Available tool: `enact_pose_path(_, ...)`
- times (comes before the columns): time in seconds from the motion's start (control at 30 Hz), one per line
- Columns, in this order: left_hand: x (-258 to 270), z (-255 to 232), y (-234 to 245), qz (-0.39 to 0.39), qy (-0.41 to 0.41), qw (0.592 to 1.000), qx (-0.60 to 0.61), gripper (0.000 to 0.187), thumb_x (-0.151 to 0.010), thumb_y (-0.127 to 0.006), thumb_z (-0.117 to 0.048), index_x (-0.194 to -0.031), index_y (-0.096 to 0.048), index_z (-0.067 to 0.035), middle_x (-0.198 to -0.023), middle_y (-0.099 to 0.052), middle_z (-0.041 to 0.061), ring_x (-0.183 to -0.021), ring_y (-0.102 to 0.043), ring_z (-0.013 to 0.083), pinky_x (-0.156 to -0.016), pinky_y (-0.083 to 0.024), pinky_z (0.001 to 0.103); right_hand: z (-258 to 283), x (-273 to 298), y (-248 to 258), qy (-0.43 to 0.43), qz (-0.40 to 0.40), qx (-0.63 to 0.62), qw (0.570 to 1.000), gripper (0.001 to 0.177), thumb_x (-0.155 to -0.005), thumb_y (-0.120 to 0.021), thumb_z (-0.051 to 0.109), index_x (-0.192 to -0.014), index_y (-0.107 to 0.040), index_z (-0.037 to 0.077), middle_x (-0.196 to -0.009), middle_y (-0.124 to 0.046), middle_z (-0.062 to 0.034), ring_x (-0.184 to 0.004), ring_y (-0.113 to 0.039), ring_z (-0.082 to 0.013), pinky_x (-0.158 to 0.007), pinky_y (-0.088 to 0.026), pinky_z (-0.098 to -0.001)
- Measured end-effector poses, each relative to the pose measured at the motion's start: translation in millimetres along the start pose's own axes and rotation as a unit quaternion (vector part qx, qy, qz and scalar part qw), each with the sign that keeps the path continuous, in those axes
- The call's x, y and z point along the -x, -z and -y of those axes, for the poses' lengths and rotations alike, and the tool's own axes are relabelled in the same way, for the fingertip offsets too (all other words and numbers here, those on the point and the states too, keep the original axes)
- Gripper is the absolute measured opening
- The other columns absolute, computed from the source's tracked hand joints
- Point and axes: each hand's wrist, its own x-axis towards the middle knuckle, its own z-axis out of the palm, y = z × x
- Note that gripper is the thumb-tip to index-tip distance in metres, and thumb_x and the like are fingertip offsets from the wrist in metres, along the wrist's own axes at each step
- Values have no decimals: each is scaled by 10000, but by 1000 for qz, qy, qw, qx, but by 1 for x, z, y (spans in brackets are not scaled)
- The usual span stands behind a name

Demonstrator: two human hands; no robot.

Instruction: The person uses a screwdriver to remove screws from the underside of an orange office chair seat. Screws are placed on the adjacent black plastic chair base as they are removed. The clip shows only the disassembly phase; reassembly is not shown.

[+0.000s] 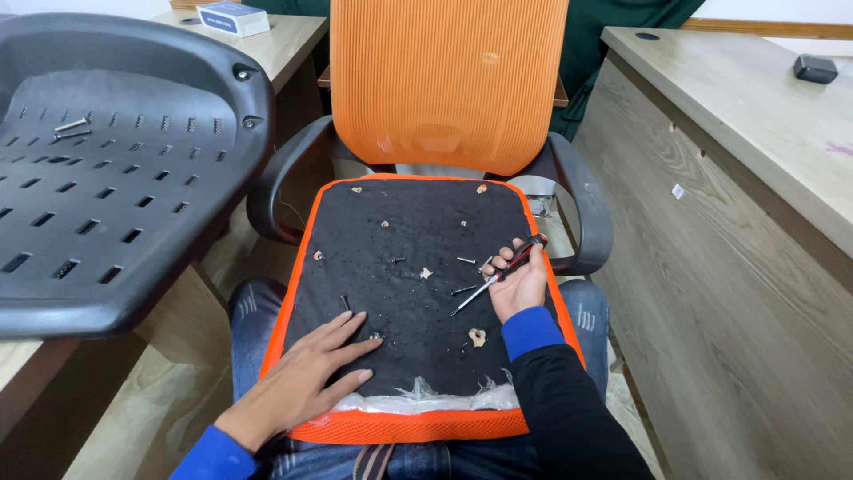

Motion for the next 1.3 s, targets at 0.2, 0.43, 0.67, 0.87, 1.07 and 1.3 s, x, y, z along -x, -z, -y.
enact_pose_path(0.2, 7, -15, 11, -41, -18, 998, -43, 510, -919, -669, -383, -1370, -655, -147, -1593, -336, 237, -1392, -400, 415, -1096, -341, 458, -1, 2, -3, -1, 9, 3, 1000, 415, -1062, -451, 527, -1144, -501, 123, -863, -480, -37, -744, -468, -163, -696, -415, -359)
enact_pose_path(0.43, -5, -19, 11, 18, 112, 993, -33, 434, -885, -661, -387, -1299, -715, -265, -1380, -582, 6, -1235, -582, 236, -1066, -453, 368, -1, 4, -3, -1, 9, 15, 1000, 413, -1073, -437, 518, -1150, -500, 117, -862, -481, -42, -747, -474, -163, -699, -423, -362)
enact_pose_path(0.67, -9, -1, -5, -118, 7, 993, -13, 321, -881, -710, -315, -1155, -709, -148, -1468, -529, 154, -1368, -467, 375, -1094, -379, 475, -1, 1, -3, 1, 12, 18, 1000, 413, -1068, -443, 516, -1152, -501, 116, -861, -487, -44, -745, -479, -166, -699, -429, -367)
enact_pose_path(0.87, -12, 3, -7, -112, 35, 993, -4, 357, -866, -724, -337, -1171, -698, -153, -1462, -536, 138, -1364, -475, 359, -1091, -379, 474, 0, 2, -3, -3, 14, 21, 1000, 416, -1067, -452, 515, -1155, -498, 112, -862, -493, -48, -745, -483, -169, -704, -432, -367)
enact_pose_path(1.07, -26, -5, -14, -169, 61, 984, -7, 311, -826, -765, -322, -1075, -766, -136, -1216, -670, 73, -1146, -598, 295, -956, -454, 424, 2, 2, -3, -8, 13, 28, 999, 413, -1063, -462, 518, -1146, -500, 115, -861, -491, -42, -746, -480, -168, -708, -429, -364)
enact_pose_path(1.3, -36, -7, -12, -191, 58, 980, -16, 197, -821, -784, -305, -921, -806, -136, -896, -729, 23, -871, -642, 240, -788, -479, 379, 5, 7, -11, -10, 14, 40, 999, 418, -1061, -464, 520, -1144, -500, 112, -859, -487, -44, -748, -478, -169, -715, -426, -367)
